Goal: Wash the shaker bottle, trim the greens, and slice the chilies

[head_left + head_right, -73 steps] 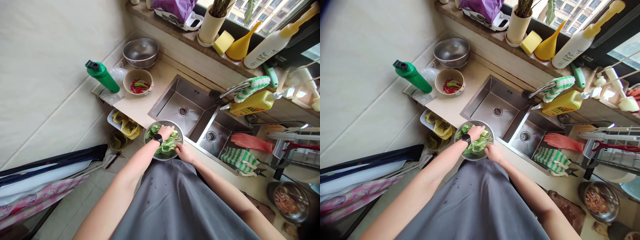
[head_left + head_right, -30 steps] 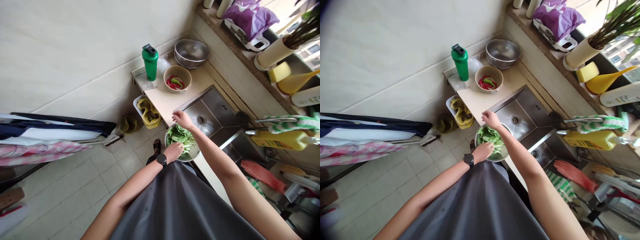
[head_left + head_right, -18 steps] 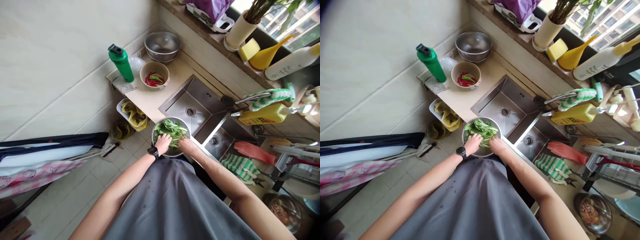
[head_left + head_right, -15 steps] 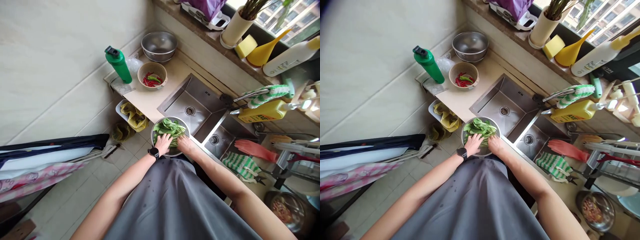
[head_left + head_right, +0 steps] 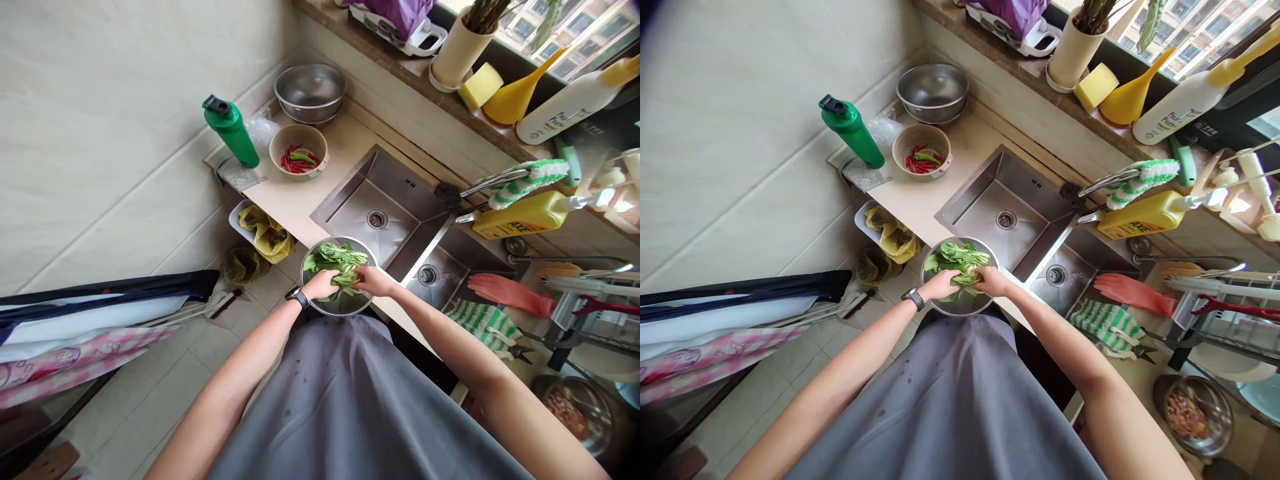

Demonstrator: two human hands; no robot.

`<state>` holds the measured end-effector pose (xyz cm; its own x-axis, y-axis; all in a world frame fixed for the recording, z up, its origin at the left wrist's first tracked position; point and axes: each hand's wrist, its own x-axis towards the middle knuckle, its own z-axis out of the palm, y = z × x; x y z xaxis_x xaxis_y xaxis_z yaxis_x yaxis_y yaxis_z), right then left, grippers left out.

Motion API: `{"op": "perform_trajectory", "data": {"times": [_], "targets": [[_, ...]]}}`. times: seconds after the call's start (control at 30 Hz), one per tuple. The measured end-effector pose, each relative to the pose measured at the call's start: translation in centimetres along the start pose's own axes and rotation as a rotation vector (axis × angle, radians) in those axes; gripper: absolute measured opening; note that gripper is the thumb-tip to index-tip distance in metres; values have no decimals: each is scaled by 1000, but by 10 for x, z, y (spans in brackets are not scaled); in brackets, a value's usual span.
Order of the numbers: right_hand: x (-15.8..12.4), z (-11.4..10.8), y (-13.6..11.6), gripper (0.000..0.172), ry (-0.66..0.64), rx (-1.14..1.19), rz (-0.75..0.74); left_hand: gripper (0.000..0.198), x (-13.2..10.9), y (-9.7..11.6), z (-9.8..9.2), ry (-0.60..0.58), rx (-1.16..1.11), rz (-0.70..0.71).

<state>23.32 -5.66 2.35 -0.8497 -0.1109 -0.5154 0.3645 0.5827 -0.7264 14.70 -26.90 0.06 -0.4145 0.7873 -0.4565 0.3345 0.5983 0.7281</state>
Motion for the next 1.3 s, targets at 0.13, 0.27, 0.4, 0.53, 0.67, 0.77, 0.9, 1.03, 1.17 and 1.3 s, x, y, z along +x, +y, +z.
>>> {"op": "perform_trajectory", "data": {"times": [0.13,0.27,0.4,0.53,0.67,0.77,0.9,1.03,1.17,1.3], "targets": [[-8,-8,3,32,-114,281,22,46,-3,2,-6,-12,-159,-97],[-15,-6,3,26,-54,386,70,45,-8,3,-10,-71,-304,-91],[-19,-3,-1,35,66,320,53,40,-12,1,-11,-124,-495,-95],[-18,3,-3,59,139,336,-45,38,-12,-2,-10,-160,-577,-86],[-13,11,1,50,206,355,-120,32,-12,3,-17,-211,-534,-66],[-12,13,1,42,257,364,-147,29,-15,17,-23,-165,-422,-22],[-16,4,-7,48,169,351,-165,30,-15,30,-21,-136,-353,-5],[-17,-8,-14,18,148,113,-248,35,-12,29,-12,-134,-401,-17],[-15,-18,-17,16,98,-27,-341,44,-13,29,-9,26,-318,-10],[-12,-25,-21,17,66,-75,-383,34,-17,34,-12,45,-325,34]]}}
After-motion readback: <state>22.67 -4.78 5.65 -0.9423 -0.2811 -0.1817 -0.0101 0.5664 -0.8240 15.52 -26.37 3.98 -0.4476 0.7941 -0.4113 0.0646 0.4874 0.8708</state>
